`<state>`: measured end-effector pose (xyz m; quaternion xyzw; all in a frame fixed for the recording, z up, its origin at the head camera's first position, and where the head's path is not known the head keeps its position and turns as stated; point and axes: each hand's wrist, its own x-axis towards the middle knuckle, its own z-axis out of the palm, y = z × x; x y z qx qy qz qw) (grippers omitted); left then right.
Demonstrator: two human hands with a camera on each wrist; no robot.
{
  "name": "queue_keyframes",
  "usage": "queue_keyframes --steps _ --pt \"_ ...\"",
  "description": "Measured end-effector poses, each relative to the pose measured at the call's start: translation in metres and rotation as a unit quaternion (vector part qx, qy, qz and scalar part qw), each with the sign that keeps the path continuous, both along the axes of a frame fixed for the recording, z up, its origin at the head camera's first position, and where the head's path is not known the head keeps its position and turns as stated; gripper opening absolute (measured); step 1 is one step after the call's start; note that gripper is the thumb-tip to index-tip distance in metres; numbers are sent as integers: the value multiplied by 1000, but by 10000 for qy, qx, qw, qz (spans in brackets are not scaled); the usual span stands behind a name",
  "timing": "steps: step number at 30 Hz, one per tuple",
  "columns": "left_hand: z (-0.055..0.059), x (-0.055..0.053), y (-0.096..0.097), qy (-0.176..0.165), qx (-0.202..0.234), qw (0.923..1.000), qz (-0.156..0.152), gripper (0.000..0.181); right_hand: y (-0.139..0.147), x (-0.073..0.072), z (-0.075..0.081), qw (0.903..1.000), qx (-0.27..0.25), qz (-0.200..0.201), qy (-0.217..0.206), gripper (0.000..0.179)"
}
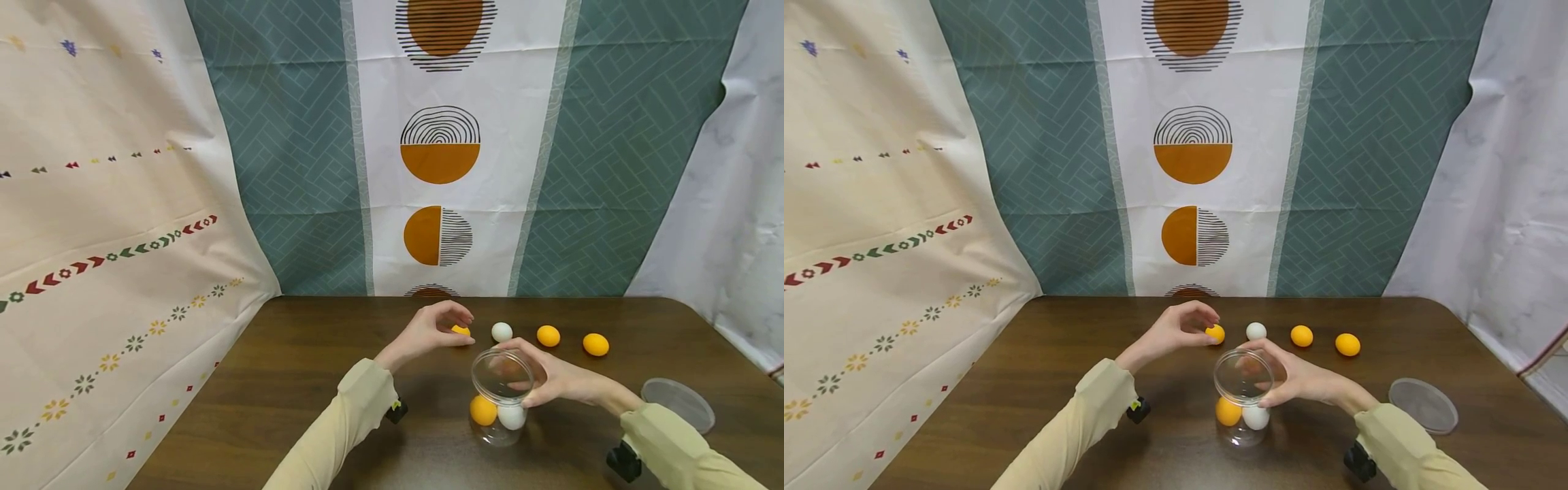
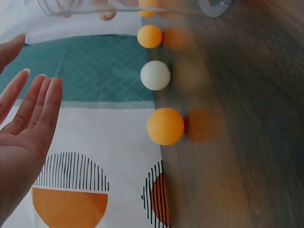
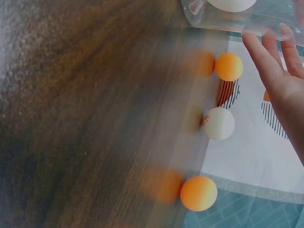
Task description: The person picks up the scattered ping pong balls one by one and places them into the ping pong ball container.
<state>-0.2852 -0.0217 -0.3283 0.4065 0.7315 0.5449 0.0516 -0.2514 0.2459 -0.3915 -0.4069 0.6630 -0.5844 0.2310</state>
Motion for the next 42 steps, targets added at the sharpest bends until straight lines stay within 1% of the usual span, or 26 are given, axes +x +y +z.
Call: queue_keyframes --steps 4,7,11,16,20,22,28,35,42 --pt "-15 -15 1 -24 126 9998 156 36 1 0 0 10000 -20 45 -18 71" --pt "-26 -25 2 20 80 9995 321 37 0 -1 0 10000 -8 63 -29 71" --pt "-33 -31 2 103 -83 9986 518 37 1 -1 0 10000 29 54 -50 71" --pt "-38 -36 3 180 -198 9973 687 34 2 -1 -1 10000 -23 26 -26 71" --pt "-44 -42 4 257 -377 9944 954 30 1 0 -1 10000 25 -23 -69 71" --pt "-47 -45 3 219 -446 9932 1054 30 1 0 0 9999 45 -41 -101 72" --pt "-52 -52 3 137 -538 9914 1187 30 0 1 2 10000 21 1 -47 72" --pt "-57 -59 8 224 -758 9874 1368 34 -1 2 4 10000 59 -6 -50 72" --pt "-62 -61 11 136 -816 9862 1432 32 0 1 2 9999 94 -53 -73 72"
